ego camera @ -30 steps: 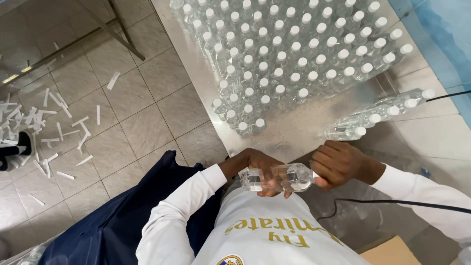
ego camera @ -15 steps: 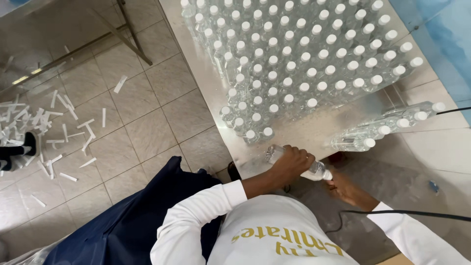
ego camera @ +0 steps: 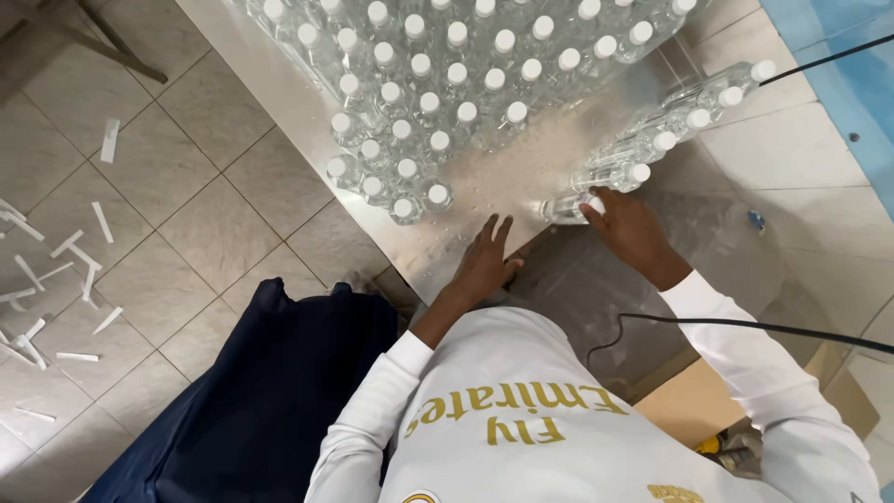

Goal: The person repeatedly picks up clear plastic bottles from a table, screws on white caps, and places the capped bottles back onto the table among many others.

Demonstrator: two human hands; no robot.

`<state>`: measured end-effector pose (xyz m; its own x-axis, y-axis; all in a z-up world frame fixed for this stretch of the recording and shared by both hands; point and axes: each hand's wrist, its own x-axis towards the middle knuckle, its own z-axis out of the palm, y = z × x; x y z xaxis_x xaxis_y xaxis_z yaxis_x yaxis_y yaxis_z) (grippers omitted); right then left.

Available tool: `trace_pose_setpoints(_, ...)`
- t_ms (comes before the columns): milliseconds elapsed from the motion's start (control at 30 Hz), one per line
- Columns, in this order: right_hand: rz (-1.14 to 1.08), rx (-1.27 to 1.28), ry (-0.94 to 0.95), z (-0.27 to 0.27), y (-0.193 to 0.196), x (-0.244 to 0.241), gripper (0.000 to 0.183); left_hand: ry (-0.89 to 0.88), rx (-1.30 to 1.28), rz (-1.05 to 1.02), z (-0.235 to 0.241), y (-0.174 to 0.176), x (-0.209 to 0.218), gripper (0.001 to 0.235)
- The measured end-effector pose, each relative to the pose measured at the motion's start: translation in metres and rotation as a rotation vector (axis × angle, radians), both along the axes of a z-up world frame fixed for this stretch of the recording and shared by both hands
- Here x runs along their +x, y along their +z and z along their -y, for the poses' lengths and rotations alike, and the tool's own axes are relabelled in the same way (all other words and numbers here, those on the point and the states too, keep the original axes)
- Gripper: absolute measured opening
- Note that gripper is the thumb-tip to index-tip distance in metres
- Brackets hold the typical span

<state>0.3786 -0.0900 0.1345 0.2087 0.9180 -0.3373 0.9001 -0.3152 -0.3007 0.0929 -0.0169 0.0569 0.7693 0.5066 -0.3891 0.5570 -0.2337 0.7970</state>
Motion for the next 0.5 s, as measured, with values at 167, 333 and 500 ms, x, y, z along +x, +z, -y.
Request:
trace_pose_setpoints(167,0.036,0.006,-0.031,0.003,-0.028,0.027,0.05,0.046,-0.045,-0.041,-0.007,0.005,-0.017,0.074)
trace_pose_setpoints(333,0.229,-0.047,0.064,-0.008,-0.001,0.012,0.051,0.039,-0.016,0.004,0.001,-0.009,-0.016,0.071)
trace_pose_setpoints(500,0.527,0.329,0.232,-0.033,0.016,-0.002,0.043,0.095,-0.061,0.046,-0.003,-0.019,-0.021,0.07)
